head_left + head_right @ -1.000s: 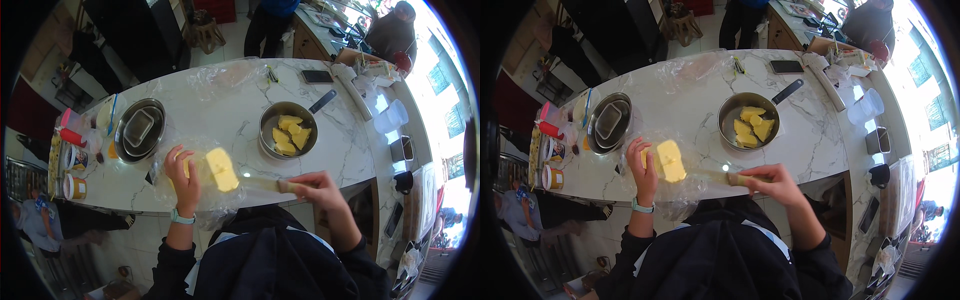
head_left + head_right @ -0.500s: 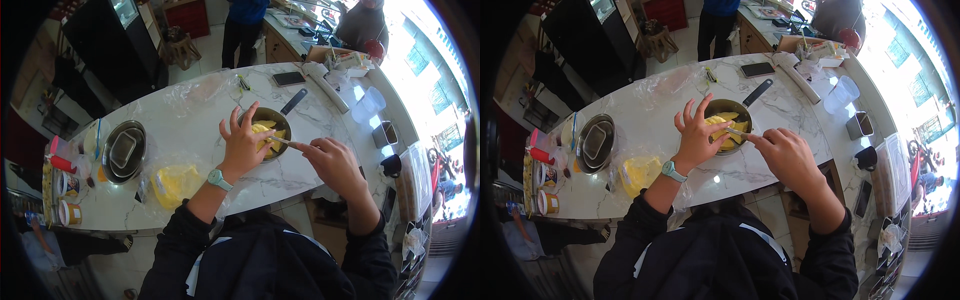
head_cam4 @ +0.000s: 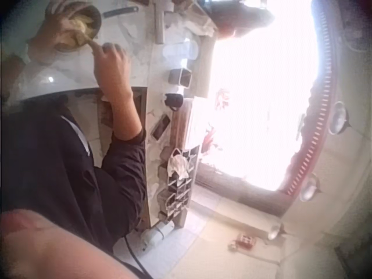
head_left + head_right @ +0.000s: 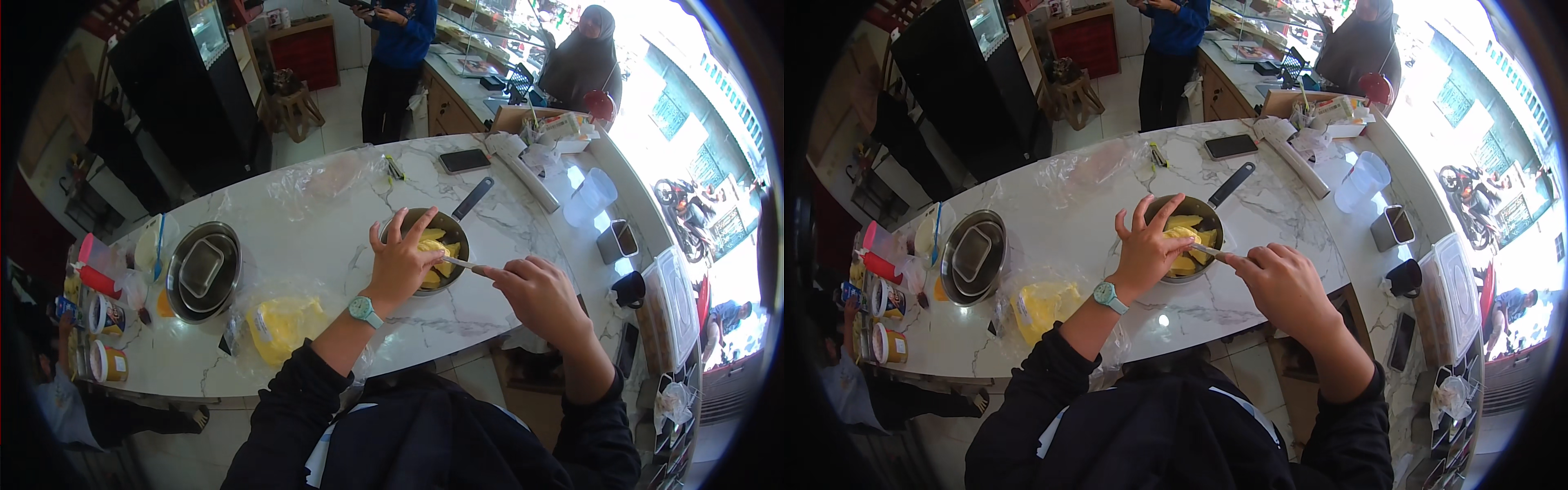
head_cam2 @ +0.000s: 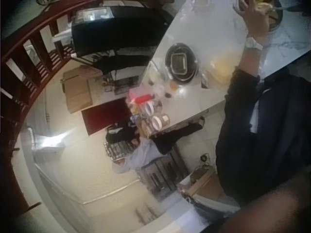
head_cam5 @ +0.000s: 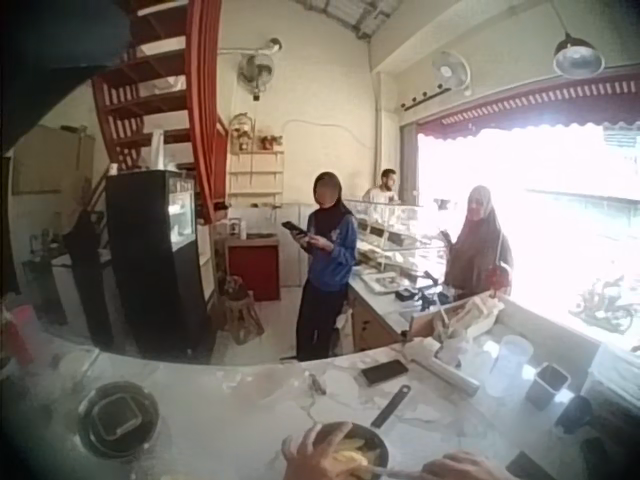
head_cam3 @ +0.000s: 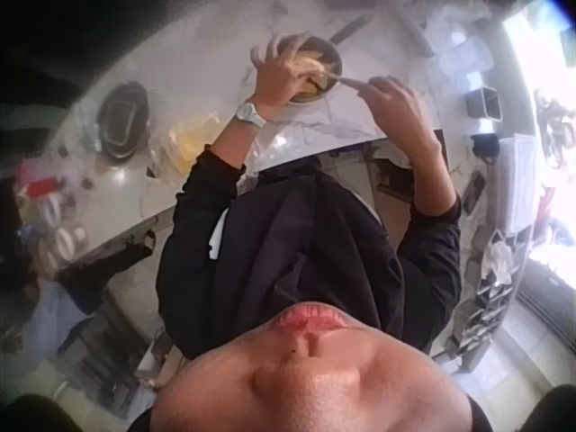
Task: The person slices a block of butter from a plastic bag and places the pieces into a small pot.
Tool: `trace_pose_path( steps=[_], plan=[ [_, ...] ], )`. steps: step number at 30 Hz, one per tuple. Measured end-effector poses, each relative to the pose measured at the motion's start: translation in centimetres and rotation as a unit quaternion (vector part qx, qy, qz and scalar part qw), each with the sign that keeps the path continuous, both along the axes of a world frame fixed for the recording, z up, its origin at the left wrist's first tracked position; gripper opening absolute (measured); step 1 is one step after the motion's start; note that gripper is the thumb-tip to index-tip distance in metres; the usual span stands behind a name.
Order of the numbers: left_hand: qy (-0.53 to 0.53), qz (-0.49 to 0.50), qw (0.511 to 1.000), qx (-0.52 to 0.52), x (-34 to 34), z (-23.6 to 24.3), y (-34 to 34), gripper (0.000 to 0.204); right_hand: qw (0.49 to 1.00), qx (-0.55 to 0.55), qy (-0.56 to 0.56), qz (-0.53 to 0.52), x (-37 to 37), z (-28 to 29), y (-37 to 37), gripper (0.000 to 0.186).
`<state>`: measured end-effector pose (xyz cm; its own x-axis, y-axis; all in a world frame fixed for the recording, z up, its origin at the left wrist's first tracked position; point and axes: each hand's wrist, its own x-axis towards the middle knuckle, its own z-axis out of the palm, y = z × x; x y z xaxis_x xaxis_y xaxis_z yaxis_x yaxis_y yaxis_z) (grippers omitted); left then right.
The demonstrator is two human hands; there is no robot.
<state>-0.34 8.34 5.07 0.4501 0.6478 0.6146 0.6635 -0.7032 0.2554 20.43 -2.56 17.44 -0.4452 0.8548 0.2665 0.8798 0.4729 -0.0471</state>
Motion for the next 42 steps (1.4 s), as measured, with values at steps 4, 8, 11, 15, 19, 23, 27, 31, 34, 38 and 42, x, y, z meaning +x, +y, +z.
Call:
trace_pose_path(
  steps=[4,8,11,15,19,23,27,31,34,38,42],
  plan=[
    [-0.01,-0.007,1.0,-0.02,0.0,-0.1,0.5,0.01,1.0,0.001,-0.004,-0.005,-0.1,0.3,0.1,0.036],
    [-0.006,-0.006,1.0,-0.009,-0.1,-0.4,0.8,0.011,1.0,0.01,-0.008,0.001,-0.2,0.1,0.3,0.036],
    [-0.003,-0.015,1.0,-0.015,0.0,-0.4,0.9,0.011,1.0,0.009,-0.011,-0.002,-0.1,0.2,0.4,0.035],
    [-0.011,-0.023,0.999,-0.037,-0.2,0.3,0.8,0.015,1.0,0.001,-0.007,-0.008,-0.1,0.9,0.5,0.035],
    [-0.048,-0.043,0.996,-0.066,0.1,0.6,0.6,0.017,1.0,-0.005,0.009,-0.02,-0.3,1.2,0.5,0.035],
    [-0.036,-0.014,0.996,-0.074,0.3,0.0,0.6,0.013,1.0,-0.002,-0.005,-0.008,-0.8,0.9,0.4,0.035],
    [-0.051,-0.02,0.995,-0.078,0.7,0.1,0.7,0.01,1.0,0.01,-0.013,0.004,-0.8,0.7,0.2,0.035],
    [-0.05,-0.019,0.996,-0.073,0.8,0.0,0.9,0.009,1.0,0.01,-0.014,0.004,-1.0,0.9,0.1,0.034],
    [0.011,0.011,0.998,-0.062,0.3,-0.6,1.4,0.014,0.999,0.017,-0.028,0.01,-1.3,1.6,-0.1,0.033],
    [0.003,0.009,0.995,-0.095,-0.3,0.1,1.7,0.029,0.999,0.027,-0.005,-0.016,-1.0,2.5,-0.7,0.031],
    [0.039,0.039,0.989,-0.137,-1.6,1.6,1.9,0.045,0.997,0.038,0.039,-0.058,-0.2,2.5,-1.1,0.021]
  ],
)
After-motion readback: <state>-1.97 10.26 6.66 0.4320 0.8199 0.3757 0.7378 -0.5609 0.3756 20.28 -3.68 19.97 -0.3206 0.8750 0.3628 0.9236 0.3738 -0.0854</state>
